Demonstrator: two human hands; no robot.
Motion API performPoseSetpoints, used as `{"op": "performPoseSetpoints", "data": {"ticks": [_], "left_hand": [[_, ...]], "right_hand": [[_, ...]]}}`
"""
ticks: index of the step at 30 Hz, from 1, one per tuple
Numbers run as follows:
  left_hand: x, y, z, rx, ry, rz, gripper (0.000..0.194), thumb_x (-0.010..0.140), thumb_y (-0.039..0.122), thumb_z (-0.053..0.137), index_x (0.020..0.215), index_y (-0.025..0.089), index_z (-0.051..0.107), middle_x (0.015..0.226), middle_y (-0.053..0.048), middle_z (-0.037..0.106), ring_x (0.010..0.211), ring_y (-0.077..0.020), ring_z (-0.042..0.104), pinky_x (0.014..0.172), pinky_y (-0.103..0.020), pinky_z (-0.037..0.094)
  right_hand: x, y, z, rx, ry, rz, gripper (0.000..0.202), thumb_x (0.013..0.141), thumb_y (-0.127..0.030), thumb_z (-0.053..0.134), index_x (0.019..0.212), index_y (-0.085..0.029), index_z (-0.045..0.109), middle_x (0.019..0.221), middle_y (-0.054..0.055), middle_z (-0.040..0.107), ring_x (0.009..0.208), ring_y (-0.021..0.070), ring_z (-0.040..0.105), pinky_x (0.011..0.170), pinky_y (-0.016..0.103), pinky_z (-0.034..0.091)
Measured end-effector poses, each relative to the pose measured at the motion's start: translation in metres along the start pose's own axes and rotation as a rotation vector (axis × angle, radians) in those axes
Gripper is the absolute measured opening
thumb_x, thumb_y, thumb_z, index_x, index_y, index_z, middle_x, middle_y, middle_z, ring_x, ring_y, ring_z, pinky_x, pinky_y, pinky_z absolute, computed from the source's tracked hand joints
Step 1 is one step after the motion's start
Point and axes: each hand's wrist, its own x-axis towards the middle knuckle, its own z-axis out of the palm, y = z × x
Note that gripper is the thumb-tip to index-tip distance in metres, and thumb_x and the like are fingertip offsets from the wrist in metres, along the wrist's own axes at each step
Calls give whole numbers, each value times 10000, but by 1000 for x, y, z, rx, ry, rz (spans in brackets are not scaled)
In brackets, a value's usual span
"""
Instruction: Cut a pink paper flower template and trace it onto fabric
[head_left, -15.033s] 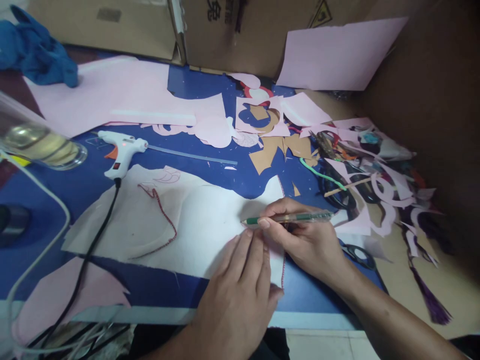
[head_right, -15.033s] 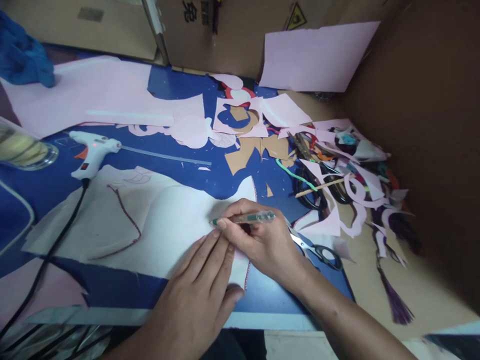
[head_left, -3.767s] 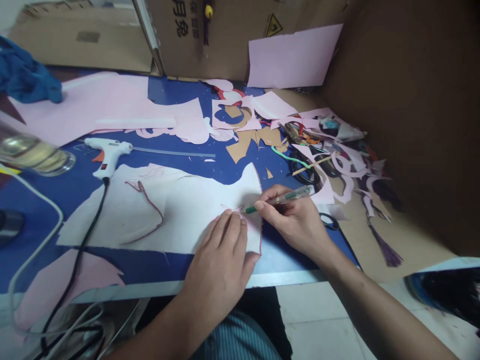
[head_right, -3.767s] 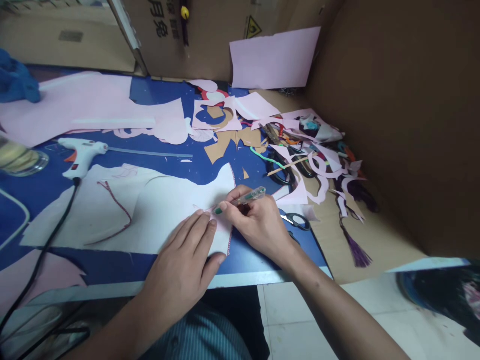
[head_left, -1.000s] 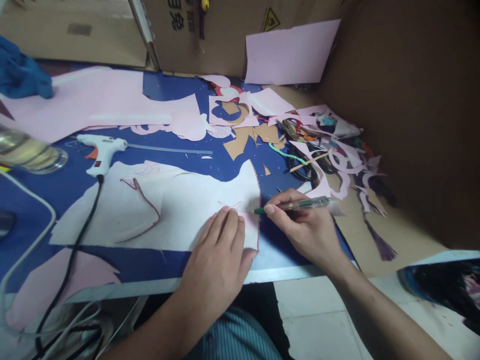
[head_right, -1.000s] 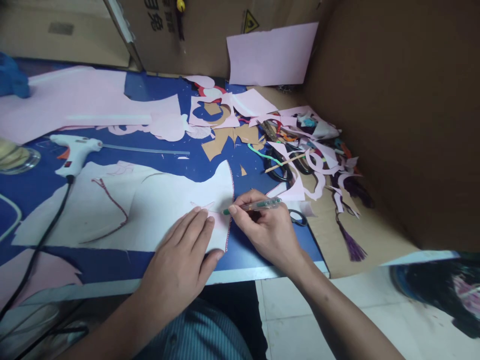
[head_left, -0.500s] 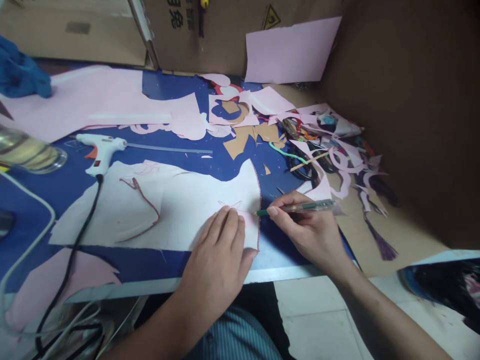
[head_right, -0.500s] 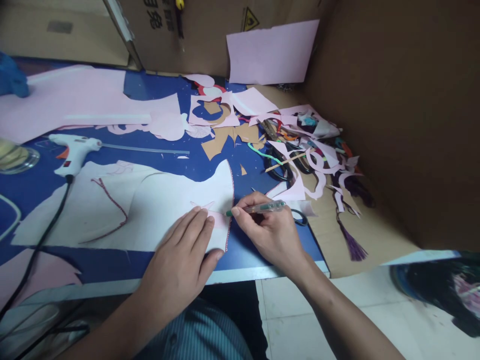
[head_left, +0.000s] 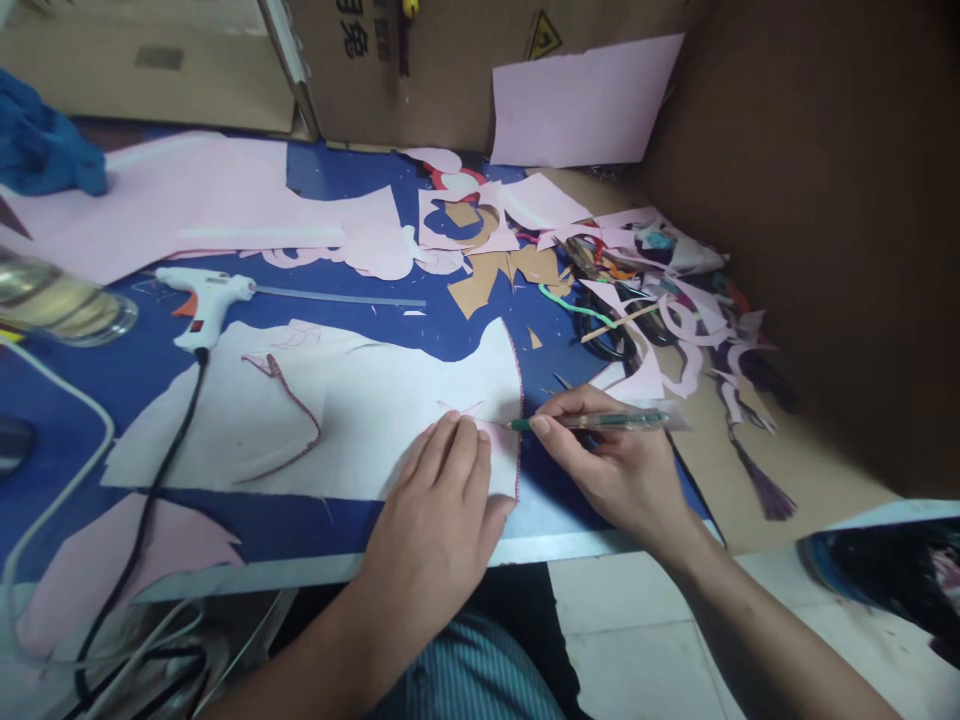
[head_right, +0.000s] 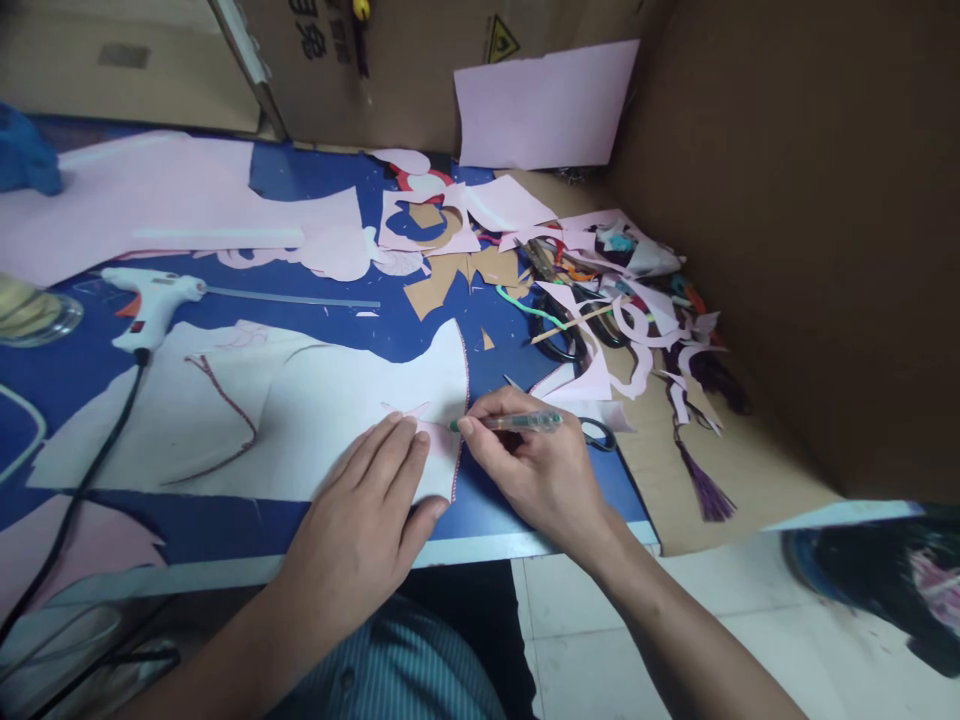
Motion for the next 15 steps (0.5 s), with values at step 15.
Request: {"op": "performPoseSetpoints", "data": {"ticks": [15], "left_hand": [[0,0,-3,-28,-38,2,447,1101,358,606,1449,83,664,1550,-246,645,1506,-433,570,1222,-611,536]], "right_hand": [[0,0,-1,-24,-4,24,192,1050,-374,722,918,-243,768,797,8,749,690,175,655,610,300,486]]}}
